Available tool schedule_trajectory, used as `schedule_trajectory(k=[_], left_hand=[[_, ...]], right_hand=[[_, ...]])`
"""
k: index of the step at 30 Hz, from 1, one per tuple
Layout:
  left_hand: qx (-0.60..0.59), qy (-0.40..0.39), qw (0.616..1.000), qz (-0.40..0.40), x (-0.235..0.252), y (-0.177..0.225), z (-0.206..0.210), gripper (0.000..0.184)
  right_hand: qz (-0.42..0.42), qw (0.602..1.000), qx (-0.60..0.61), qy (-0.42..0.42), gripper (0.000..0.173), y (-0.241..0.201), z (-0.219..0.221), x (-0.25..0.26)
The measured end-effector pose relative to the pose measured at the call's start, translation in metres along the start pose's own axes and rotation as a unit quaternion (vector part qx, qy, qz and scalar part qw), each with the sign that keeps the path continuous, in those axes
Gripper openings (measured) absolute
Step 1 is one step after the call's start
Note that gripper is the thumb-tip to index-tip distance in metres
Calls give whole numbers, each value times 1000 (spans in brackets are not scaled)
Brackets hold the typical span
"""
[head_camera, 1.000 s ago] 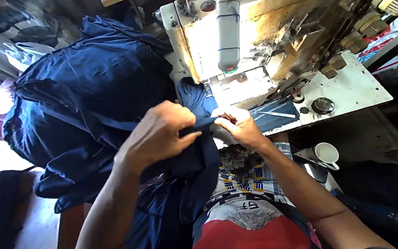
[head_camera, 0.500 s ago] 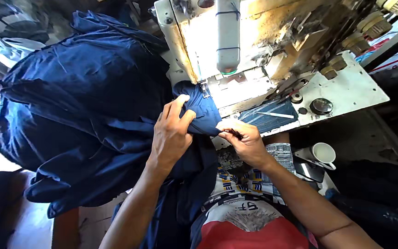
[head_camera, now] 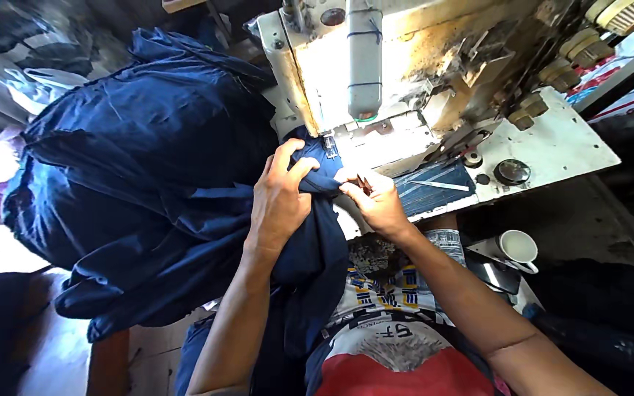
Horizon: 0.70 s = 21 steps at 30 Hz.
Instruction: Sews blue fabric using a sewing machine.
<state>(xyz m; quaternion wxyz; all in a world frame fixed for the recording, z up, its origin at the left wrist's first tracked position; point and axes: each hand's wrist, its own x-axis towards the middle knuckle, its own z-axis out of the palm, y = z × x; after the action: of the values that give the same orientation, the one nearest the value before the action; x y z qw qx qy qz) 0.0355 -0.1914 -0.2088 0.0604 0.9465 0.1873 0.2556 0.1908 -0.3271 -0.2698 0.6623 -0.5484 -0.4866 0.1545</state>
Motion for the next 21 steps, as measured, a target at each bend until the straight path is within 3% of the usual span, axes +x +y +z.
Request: schedule_trajectory(k=[5,9,14,17,19,21], left_hand=[[-1,-1,1000,0,-7,1,8,35],[-20,-7,1000,-9,-12,2,11,32],[-111,40,992,-48,-7,7,6,32],[-99,86,986,-101,2,15,2,26],[-71,57,986,-142,11,20,-5,22],[-46,-2,982,-183,25,21,-7,33]], right_hand=[[-2,999,-42,-5,15,-8,-7,-1],[11,997,-75,9,21,-38,-38,-13],[-61,983,-163,63,20,-69,-103,-20],[-97,963,-222,120,23,-87,-148,-17],[-107,954,-232,158,23,-93,-181,-12],[-101,953,-206,198,24,-93,-214,-4]])
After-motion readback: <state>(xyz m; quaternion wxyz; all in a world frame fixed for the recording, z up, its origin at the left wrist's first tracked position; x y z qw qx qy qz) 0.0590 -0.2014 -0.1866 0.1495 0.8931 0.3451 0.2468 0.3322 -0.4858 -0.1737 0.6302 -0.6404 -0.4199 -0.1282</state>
